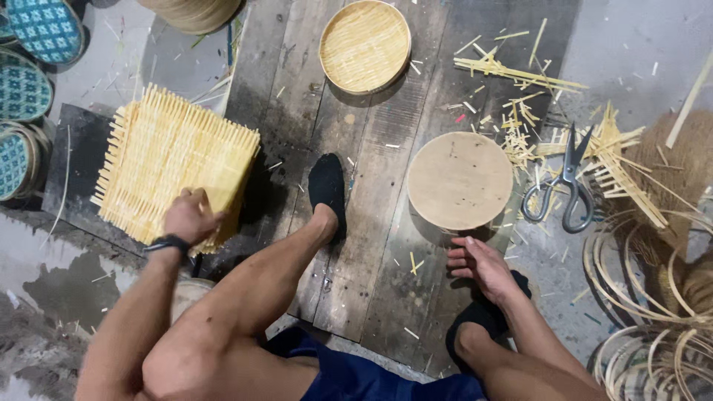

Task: The person places a circular bamboo frame onto a flat woven bamboo mat, then uses shears to trim the excess mat material around the frame's edge. The person repeats this process for several mats, stacking the finished circular plates.

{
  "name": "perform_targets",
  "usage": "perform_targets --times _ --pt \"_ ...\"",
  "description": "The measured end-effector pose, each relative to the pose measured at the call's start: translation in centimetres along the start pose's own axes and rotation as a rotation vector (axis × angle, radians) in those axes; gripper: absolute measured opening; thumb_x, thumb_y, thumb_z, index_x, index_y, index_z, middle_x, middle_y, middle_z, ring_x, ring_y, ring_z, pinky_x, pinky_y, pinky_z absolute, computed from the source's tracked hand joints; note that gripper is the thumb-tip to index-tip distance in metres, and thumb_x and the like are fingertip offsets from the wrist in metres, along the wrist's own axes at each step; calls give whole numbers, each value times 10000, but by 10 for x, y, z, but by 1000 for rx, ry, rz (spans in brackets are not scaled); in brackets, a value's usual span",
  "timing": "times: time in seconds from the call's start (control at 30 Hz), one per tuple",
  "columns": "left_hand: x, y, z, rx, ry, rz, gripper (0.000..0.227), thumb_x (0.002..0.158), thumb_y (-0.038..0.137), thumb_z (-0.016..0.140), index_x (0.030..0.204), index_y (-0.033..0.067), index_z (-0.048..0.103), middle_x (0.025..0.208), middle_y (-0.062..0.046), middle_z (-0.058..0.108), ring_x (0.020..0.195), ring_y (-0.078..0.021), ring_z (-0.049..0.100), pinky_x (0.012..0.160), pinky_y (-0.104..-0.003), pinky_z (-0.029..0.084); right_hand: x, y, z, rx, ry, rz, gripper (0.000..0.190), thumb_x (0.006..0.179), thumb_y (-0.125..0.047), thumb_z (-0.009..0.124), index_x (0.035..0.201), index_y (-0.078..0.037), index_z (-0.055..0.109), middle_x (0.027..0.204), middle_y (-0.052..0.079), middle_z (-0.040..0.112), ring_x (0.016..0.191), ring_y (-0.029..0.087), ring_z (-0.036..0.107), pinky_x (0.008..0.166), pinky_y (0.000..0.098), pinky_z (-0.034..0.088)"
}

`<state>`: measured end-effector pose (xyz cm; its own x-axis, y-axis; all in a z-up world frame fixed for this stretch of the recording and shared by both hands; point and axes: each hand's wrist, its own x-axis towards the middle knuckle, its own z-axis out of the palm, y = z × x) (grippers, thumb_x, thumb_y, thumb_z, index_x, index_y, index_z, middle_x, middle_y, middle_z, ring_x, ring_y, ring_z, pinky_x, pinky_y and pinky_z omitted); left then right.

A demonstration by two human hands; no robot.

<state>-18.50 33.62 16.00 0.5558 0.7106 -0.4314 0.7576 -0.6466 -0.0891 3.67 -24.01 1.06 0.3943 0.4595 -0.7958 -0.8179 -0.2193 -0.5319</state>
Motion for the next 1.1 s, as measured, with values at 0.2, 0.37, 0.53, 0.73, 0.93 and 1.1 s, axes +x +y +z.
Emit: perform_targets --times 0.2,0.37,0.53,0.73,0.93,1.1 --pt "-65 26 -126 -14 498 145 237 1093 148 604 1260 95 763 931 -201 730 779 -316 694 719 -455 561 -7 24 -18 1 65 -8 482 1047 -379 462 1300 -1 619 1041 125 677 916 215 662 768 363 582" --pt "-106 142 -173 170 890 805 415 862 -96 572 1258 -10 660 1041 -185 703 840 -309 666 711 -429 541 -16 10 -30 97 175 -212 472 1083 -383 499 1270 34 619 977 173 659 878 247 646 748 360 553" --pt "-92 294 -28 227 437 1313 553 936 137 413 1485 70 426 1525 -166 518 1379 -241 518 1081 -391 484 -32 -61 -41 583 41 -433 581 1016 -451 389 1219 52 597 1097 131 715 1034 200 706 909 326 583" --pt "-100 357 124 205 305 1434 570 842 122 618 1389 27 488 1457 -191 577 1360 -328 540 1083 -470 487 23 -77 -65 86 222 -568 293 943 -118 697 1208 3 666 1107 71 722 943 131 682 828 307 568" --pt "0 352 170 -708 211 665 786 810 279 891 1404 -55 500 1279 -227 641 1112 -281 648 951 -396 536 45 -81 -57 -87 414 -563 261 890 -47 778 1138 -1 707 1026 73 749 850 105 679 756 275 565" --pt "63 358 169 -1153 -423 147 396 766 184 863 1090 -13 748 943 -92 713 766 -165 612 653 -322 505 53 -75 -56 -84 479 -585 301 876 -82 789 1145 0 680 1036 77 758 875 116 715 766 282 592"
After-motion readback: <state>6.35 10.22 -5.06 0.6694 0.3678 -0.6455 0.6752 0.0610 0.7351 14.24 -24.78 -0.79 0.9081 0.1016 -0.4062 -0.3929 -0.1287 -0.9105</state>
